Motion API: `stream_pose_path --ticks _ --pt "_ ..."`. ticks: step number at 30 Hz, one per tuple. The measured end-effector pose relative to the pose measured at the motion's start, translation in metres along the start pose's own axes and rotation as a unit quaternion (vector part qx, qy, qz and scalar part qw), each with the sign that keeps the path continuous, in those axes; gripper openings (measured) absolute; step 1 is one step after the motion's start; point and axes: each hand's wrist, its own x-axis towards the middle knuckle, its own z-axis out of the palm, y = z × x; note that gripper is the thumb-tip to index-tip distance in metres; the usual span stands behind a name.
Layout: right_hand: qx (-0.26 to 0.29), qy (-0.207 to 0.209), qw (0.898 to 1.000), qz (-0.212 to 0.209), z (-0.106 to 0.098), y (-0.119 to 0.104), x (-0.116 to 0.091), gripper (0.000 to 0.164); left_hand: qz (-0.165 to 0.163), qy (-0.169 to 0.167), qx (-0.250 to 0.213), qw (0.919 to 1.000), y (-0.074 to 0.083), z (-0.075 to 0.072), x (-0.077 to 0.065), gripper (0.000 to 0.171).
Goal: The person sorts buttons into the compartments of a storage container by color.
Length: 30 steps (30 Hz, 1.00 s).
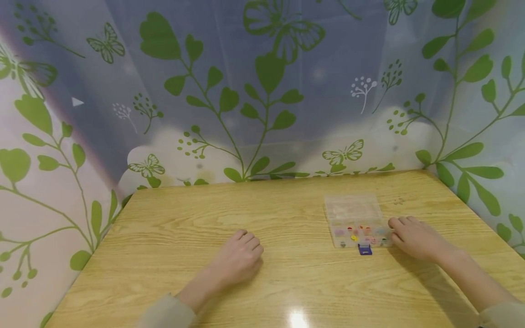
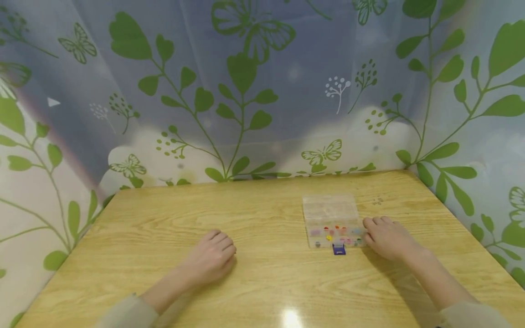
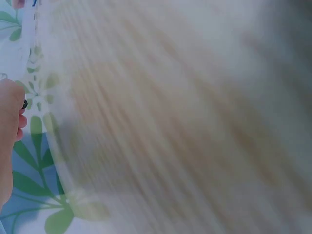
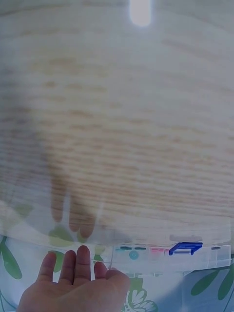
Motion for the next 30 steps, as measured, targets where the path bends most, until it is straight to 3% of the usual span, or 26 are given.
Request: stream_pose_path --ticks 9,30 --pt "0.0 0.006 1.0 -0.003 -0.001 -0.002 -0.001 0.018 -0.004 0.02 -0.008 0.9998 0.004 0.008 0.027 0.009" --pt "-0.003 0.002 1.0 0.003 0.002 0.002 0.0 0.015 0.004 0.035 0.044 0.9984 0.022 0.02 0.096 0.01"
